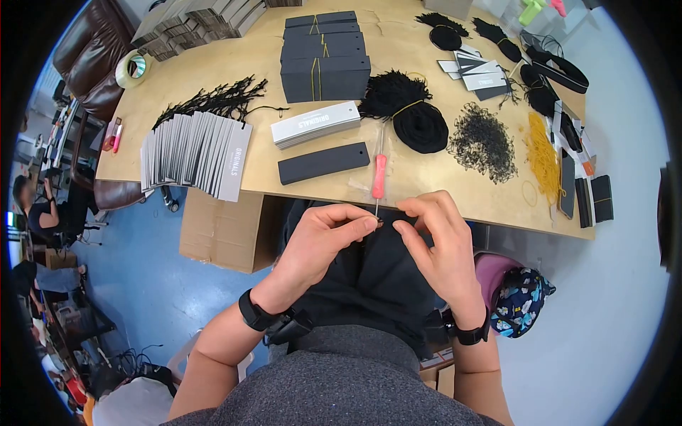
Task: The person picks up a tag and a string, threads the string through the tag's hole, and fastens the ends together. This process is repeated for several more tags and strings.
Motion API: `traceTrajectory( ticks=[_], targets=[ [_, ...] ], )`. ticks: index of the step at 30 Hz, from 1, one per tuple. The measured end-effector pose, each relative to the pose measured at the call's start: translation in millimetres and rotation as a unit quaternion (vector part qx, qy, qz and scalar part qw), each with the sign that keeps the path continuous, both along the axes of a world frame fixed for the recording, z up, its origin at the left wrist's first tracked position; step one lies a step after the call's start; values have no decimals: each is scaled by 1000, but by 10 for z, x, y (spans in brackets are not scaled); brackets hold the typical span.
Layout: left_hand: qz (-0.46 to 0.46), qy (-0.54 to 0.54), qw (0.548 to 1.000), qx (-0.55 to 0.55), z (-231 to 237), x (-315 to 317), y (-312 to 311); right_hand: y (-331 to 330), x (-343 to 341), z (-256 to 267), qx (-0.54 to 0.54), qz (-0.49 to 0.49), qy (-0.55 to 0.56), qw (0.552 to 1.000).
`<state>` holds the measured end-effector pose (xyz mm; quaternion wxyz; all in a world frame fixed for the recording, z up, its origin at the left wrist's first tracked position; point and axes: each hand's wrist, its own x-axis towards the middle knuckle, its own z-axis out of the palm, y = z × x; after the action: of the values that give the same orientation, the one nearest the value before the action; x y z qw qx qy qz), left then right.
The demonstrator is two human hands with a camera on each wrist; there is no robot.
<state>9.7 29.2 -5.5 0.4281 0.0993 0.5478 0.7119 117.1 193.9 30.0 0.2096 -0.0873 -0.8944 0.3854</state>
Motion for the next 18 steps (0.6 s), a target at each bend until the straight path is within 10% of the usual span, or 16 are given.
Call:
traceTrajectory(
  ticks=[18],
  targets=[
    [-24, -132, 988, 71, -53, 14, -146, 35, -132, -88, 145, 13, 75, 987]
  ],
)
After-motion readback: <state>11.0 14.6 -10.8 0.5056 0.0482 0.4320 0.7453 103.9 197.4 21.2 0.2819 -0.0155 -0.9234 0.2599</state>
